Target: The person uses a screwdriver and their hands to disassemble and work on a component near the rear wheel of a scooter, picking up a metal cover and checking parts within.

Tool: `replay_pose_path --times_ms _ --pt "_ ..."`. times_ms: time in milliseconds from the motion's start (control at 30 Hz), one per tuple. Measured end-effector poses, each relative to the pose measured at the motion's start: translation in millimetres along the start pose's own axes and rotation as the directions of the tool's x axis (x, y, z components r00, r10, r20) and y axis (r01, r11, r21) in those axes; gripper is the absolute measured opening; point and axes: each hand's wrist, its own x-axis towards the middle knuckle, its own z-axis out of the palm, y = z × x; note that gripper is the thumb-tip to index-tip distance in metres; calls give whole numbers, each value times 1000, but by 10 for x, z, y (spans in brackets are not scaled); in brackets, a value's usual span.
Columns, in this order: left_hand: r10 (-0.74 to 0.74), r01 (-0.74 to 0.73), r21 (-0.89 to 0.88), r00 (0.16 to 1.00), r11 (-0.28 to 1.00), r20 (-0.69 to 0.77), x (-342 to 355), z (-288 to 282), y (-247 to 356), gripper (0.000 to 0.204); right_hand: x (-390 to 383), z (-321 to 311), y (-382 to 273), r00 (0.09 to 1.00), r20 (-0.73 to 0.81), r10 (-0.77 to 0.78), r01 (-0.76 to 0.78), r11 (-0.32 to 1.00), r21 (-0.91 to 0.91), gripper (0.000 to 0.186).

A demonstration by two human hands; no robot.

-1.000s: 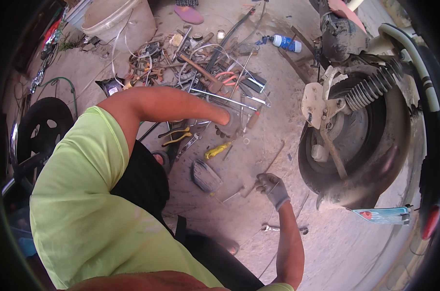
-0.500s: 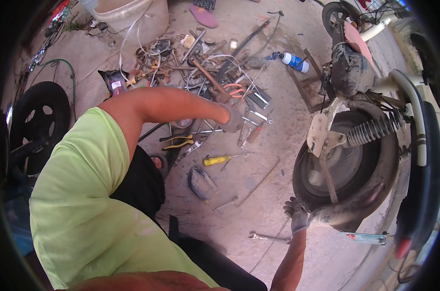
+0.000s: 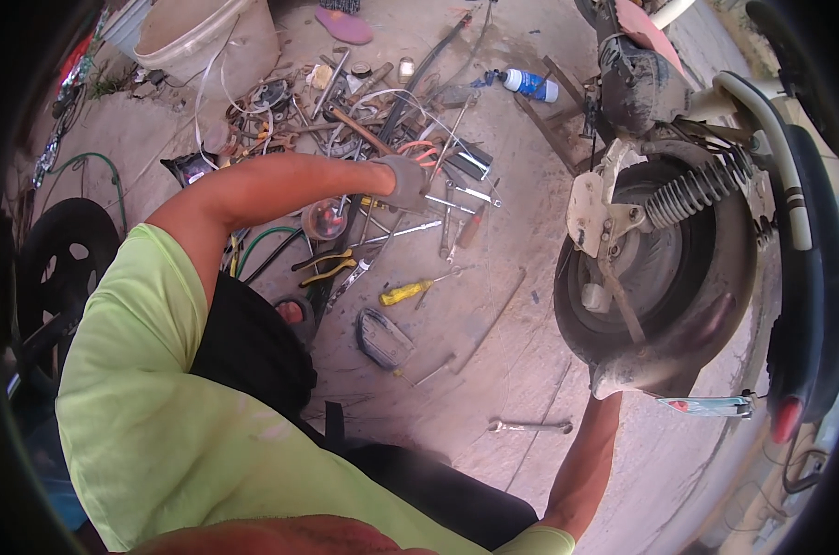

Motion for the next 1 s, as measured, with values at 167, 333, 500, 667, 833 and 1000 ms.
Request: replay_pose_path --times_ms 167,333,500,667,833,1000 --pt "-13 67 -373 989 925 146 -42 -590 240 46 -636 -553 660 915 -122 385 -404 859 -315 39" --pt "165 -28 -444 948 896 274 -485 -683 1055 47 -1208 -403 1042 673 -207 710 -708 537 -459 39" --pt "433 -254 -451 829 856 354 -938 -485 1890 40 -1468 -336 1027 584 -153 797 -704 405 -583 42" --pt "395 -302 -256 730 919 557 -963 -111 2038 37 -1633 50 1150 628 -106 771 -612 405 -679 34" --pt "402 -140 -424 666 895 629 -636 -328 1948 37 -1929 -56 1331 494 -29 869 -684 367 -630 37" --pt "417 -233 -528 871 817 260 -526 -761 1714 33 -2254 760 1199 381 153 912 -608 371 -702 51"
